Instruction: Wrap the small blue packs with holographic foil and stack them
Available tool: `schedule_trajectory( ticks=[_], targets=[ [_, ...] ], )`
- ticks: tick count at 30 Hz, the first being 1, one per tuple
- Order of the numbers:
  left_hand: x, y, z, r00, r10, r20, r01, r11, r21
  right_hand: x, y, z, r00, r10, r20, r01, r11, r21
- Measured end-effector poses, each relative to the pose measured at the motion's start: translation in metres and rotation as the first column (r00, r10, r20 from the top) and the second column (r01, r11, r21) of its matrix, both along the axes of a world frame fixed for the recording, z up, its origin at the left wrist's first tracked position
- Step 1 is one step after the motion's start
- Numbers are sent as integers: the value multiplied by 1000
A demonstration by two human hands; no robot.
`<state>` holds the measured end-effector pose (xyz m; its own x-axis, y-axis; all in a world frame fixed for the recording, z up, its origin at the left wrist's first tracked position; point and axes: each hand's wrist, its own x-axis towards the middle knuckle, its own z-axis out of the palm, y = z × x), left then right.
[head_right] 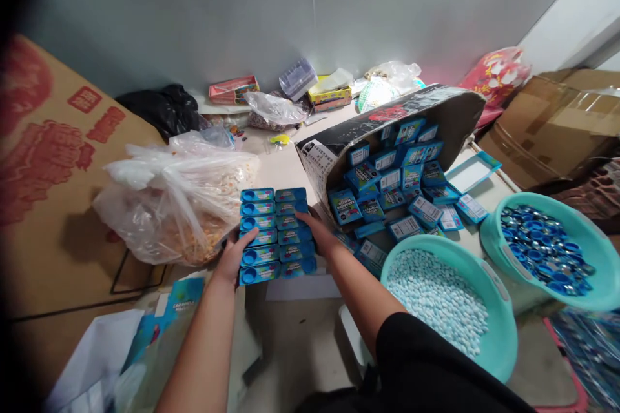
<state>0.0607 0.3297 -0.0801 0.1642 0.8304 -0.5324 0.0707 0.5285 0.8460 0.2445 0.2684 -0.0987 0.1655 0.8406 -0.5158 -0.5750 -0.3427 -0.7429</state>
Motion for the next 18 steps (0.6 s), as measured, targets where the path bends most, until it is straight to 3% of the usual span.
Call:
schedule_trajectory(
  ticks=[4, 6, 8, 10, 13, 18],
  targets=[
    [-14, -62, 51, 989, 146, 9, -146, 981, 130, -8, -26, 43, 985, 93, -149, -89, 995, 35],
    [-26, -106, 64, 985, 173, 17, -174, 976, 130, -16, -51, 56, 978, 146, -148, -145, 989, 16],
    [-41, -151, 64, 984, 178, -25, -175, 981, 81, -26, -85, 59, 979, 161, -126, -163, 987, -2],
    [-57, -193, 54, 978, 187, -97, -189, 982, -11, -38, -125, 52, 981, 151, -118, -158, 986, -53],
    [-77, -242, 25, 975, 189, -118, -208, 962, -176, -56, -184, 31, 982, 112, -153, -140, 971, -192],
    [-81, -287, -29, 983, 116, -141, -166, 888, -429, -58, -244, 4, 976, 5, -217, -89, 921, -380]
  ],
)
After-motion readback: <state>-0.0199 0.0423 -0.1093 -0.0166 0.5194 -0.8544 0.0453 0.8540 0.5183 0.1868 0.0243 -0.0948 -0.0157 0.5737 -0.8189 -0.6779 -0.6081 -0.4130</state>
